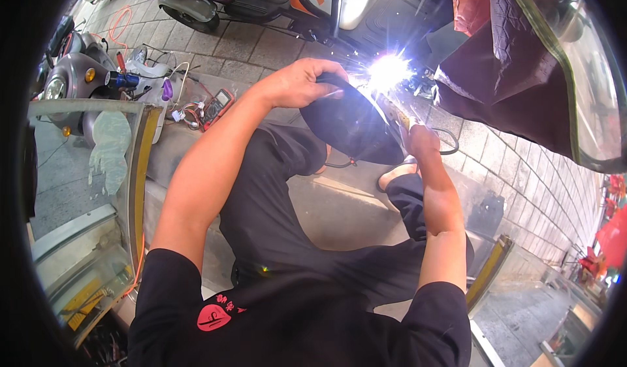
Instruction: The person sits on the floor and uses a welding torch to join a black circular metal part to a scooter frame. They hold the part in place with one hand and apply the welding torch with the other, creating sparks. The person also handles a metal rod and adjusts the welding cables during the process.
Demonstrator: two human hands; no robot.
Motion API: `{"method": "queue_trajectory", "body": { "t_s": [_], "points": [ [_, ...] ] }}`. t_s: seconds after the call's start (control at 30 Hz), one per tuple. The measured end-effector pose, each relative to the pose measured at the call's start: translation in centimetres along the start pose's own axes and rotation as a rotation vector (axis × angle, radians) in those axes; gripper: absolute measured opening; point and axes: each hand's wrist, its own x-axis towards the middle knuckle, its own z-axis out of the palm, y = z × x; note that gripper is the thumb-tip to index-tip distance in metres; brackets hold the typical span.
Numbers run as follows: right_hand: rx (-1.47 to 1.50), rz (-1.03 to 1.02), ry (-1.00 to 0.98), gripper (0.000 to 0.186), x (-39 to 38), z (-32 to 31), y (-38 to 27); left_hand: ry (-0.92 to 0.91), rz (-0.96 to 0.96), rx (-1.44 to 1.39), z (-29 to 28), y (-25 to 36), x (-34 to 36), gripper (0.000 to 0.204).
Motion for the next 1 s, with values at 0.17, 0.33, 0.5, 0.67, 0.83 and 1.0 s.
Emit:
{"method": "queue_trajectory", "body": {
  "t_s": [0.17,0.33,0.5,0.67,0.83,1.0],
  "points": [
    [0.038,-0.064,0.014,0.033,-0.7,-0.6,0.3,0.004,0.179,0.194,-0.1,0.3,0.3,0.024],
    [0.036,-0.125,0.050,0.046,-1.1,0.0,1.7,-0.087,-0.046,-0.041,0.1,0.4,0.0,0.022],
    [0.037,-0.064,0.000,0.048,-0.9,-0.3,1.7,-0.094,-0.085,-0.056,0.0,0.8,-0.2,0.022],
    [0.055,-0.049,0.000,0.048,-0.7,-0.3,1.5,-0.071,-0.032,-0.021,0.1,0.6,-0.1,0.022],
    [0.071,-0.042,0.020,0.047,-0.4,-0.2,1.2,-0.024,-0.044,-0.052,0.1,1.0,-0.3,0.022],
    [0.068,-0.041,0.009,0.046,-0.1,-0.6,1.0,-0.018,-0.065,-0.089,0.1,0.9,-0.2,0.021]
  ]
}}
